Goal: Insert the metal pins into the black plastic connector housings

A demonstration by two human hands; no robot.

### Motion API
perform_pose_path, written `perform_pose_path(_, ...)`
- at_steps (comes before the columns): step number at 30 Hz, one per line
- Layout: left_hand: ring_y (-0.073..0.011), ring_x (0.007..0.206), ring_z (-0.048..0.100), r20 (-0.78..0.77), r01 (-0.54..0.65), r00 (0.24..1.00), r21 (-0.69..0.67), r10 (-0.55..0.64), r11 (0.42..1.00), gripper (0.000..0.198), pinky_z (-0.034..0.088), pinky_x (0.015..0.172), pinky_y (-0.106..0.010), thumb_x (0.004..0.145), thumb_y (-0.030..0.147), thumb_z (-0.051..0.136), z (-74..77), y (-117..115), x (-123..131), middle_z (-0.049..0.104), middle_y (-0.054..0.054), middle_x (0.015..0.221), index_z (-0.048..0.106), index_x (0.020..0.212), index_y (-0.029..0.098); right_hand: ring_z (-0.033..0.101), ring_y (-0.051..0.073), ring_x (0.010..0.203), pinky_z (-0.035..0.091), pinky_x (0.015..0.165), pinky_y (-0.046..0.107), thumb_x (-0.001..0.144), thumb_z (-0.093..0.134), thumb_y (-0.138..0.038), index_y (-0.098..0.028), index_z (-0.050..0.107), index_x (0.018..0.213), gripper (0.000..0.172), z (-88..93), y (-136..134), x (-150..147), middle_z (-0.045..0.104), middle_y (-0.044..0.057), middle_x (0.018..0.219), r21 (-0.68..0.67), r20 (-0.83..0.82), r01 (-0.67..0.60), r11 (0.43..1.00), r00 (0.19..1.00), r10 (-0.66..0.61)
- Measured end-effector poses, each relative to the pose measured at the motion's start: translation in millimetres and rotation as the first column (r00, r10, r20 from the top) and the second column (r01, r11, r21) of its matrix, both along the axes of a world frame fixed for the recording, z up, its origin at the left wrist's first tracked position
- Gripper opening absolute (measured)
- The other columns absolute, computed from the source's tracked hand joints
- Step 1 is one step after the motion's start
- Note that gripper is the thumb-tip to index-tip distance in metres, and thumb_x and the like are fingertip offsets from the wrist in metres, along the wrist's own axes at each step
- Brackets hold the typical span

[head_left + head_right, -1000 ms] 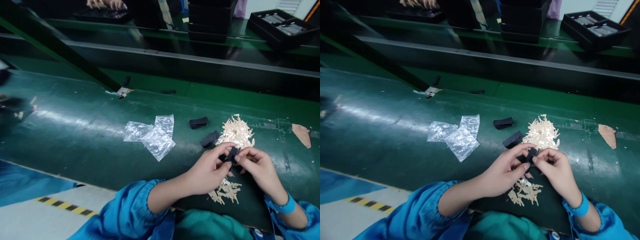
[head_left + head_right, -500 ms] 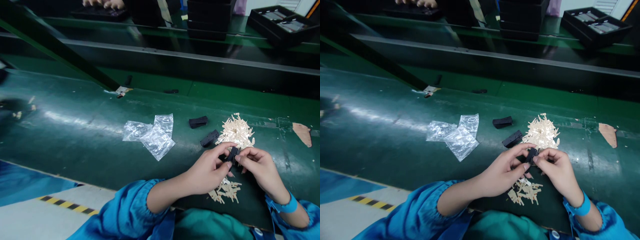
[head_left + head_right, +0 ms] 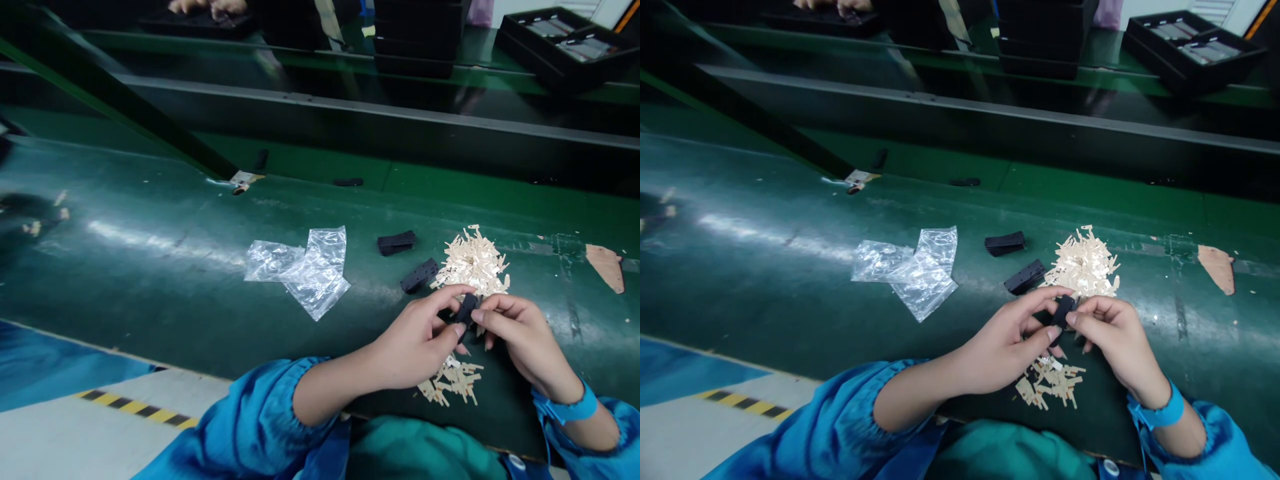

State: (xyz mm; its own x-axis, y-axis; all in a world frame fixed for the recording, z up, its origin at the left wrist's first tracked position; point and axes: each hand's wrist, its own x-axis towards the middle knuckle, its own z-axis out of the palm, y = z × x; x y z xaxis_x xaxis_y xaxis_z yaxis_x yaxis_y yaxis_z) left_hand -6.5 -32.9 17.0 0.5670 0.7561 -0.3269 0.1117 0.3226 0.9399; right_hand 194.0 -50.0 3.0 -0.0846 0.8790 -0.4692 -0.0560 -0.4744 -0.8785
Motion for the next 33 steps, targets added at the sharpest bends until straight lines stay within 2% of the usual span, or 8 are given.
perform_pose_path(8,-0.0152,0.077,0.077,0.023,-0.014,1.0,0.008,0.013,1.0,0.051,0.054,0.054,-0.016,0.094,0.013,0.053,0.7,-1.6,0.8,0.056,-0.006,0.113,0.049,0.143,0.025,0.058,0.011,0.054,0.051,0.048,0.019,0.075,0.089,-0.035,-0.017,0.075,0.067,0.024,2.1,3.1,-1.0,0.067,0.001,0.061,-0.1,-0.202,-0.007,0.995,0.979,-0.013)
perform_pose_path(14,-0.0118,0.073,0.073,0.05,-0.025,0.998,0.014,0.024,1.0,0.051,0.062,0.065,-0.023,0.093,0.013,0.054,-2.8,-3.2,0.5,0.056,-0.006,0.112,0.05,0.143,0.024,0.063,0.012,0.053,0.057,0.049,0.02,0.074,0.089,-0.034,-0.016,0.075,0.069,0.024,-1.2,3.7,0.1,0.07,0.002,0.064,-0.2,-0.314,-0.039,0.979,0.949,-0.027)
perform_pose_path(19,-0.0136,0.078,0.074,0.071,-0.035,0.997,0.056,0.031,0.998,0.05,0.064,0.072,-0.027,0.094,0.015,0.054,-3.0,-4.2,1.4,0.058,-0.007,0.114,0.05,0.144,0.023,0.068,0.015,0.056,0.06,0.049,0.022,0.071,0.091,-0.033,-0.017,0.074,0.07,0.023,-3.2,4.8,-0.5,0.071,0.002,0.065,-0.265,-0.418,-0.065,0.962,0.907,-0.054)
perform_pose_path(26,-0.0131,0.077,0.074,0.034,-0.068,0.997,0.19,0.063,0.979,0.05,0.062,0.067,-0.024,0.094,0.012,0.052,-3.9,-4.4,0.6,0.061,-0.009,0.117,0.049,0.143,0.022,0.073,0.016,0.065,0.06,0.053,0.021,0.082,0.085,-0.037,-0.017,0.075,0.074,0.023,-0.3,2.0,-2.2,0.071,0.002,0.07,-0.159,-0.289,-0.034,0.987,0.957,-0.014)
perform_pose_path(33,-0.0131,0.077,0.075,0.004,-0.053,0.999,0.272,0.054,0.961,0.049,0.064,0.07,-0.026,0.095,0.012,0.051,-7.5,-4.8,0.4,0.061,-0.01,0.121,0.048,0.143,0.023,0.073,0.016,0.064,0.056,0.052,0.019,0.078,0.088,-0.035,-0.017,0.078,0.076,0.021,0.8,0.8,-4.9,0.073,0.004,0.07,-0.153,-0.257,0.016,0.988,0.965,-0.055)
